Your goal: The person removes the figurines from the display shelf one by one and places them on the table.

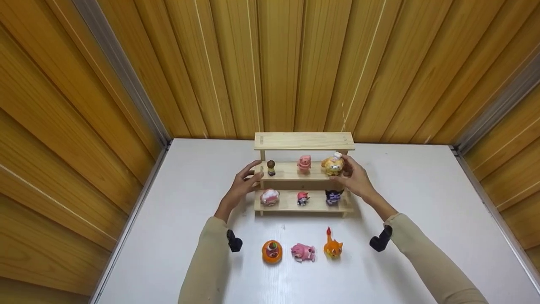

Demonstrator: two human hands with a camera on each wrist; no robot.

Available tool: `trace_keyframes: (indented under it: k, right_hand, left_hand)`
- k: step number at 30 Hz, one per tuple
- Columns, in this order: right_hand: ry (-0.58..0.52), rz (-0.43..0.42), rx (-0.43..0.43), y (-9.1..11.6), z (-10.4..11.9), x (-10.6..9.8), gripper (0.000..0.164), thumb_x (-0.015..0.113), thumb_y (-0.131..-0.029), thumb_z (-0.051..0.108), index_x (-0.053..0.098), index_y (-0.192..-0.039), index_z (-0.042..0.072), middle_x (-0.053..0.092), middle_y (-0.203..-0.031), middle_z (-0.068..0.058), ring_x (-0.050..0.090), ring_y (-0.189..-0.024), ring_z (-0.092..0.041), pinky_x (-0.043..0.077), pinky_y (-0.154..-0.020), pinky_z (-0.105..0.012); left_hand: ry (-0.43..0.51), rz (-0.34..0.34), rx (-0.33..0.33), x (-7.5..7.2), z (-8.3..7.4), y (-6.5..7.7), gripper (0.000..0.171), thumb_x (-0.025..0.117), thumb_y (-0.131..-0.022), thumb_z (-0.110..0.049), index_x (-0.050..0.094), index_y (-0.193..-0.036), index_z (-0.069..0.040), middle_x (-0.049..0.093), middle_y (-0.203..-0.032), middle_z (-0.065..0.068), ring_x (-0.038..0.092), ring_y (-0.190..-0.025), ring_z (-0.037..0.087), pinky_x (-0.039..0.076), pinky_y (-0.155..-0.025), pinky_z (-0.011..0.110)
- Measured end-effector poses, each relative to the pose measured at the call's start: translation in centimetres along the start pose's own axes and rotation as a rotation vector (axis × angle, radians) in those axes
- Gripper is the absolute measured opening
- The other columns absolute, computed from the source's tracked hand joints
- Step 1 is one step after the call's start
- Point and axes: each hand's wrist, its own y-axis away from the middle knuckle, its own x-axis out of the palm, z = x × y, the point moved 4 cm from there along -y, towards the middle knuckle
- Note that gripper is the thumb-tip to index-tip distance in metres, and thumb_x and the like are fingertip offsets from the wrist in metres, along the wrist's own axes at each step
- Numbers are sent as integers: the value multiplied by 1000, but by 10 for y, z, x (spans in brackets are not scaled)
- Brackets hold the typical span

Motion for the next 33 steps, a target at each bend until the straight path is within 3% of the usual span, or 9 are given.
trace_keyframes:
  k: [5,13,17,21,28,33]
  right_hand:
    - [5,8,21,0,-2,3,76,78,-88,2,38,-152,-7,58,-136,-31,56,-116,-31,47,-91,-21]
    - [-3,-4,28,1,-3,5,71,77,-89,4,40,-149,-8,58,-136,-34,56,-124,-41,48,-107,-47]
    - [-14,-24,-9,2,-3,5,69,79,-88,5,45,-147,-6,62,-131,-31,62,-112,-30,53,-96,-28]
    - [-42,-41,-35,2,-4,4,64,81,-86,2,50,-142,-7,66,-125,-30,61,-97,-14,48,-78,-10]
    - [-57,-46,-23,6,-4,0,62,82,-84,1,54,-138,-8,66,-126,-31,65,-99,-24,49,-78,-9]
    - [-43,-49,-8,10,-7,-2,62,83,-84,4,55,-137,-7,67,-125,-29,62,-95,-16,49,-77,-9]
  left_hand:
    - [-15,4,6,1,0,2,53,64,-103,-26,48,-153,-24,49,-134,17,59,-115,22,58,-100,41]
    - [-18,0,0,1,-2,2,52,63,-103,-25,49,-153,-25,48,-136,17,58,-116,23,56,-104,45]
    - [-13,1,-1,0,-3,1,52,63,-103,-23,49,-153,-25,48,-132,15,58,-112,21,57,-103,44]
    - [-3,14,4,-1,-2,0,52,63,-104,-22,49,-153,-24,48,-129,14,58,-110,20,57,-102,42]
    - [6,11,3,-1,-1,0,52,63,-104,-22,48,-154,-24,48,-132,15,58,-112,21,57,-102,40]
    - [9,11,0,-1,-1,1,52,63,-104,-22,48,-154,-25,47,-131,14,58,-112,21,58,-101,38]
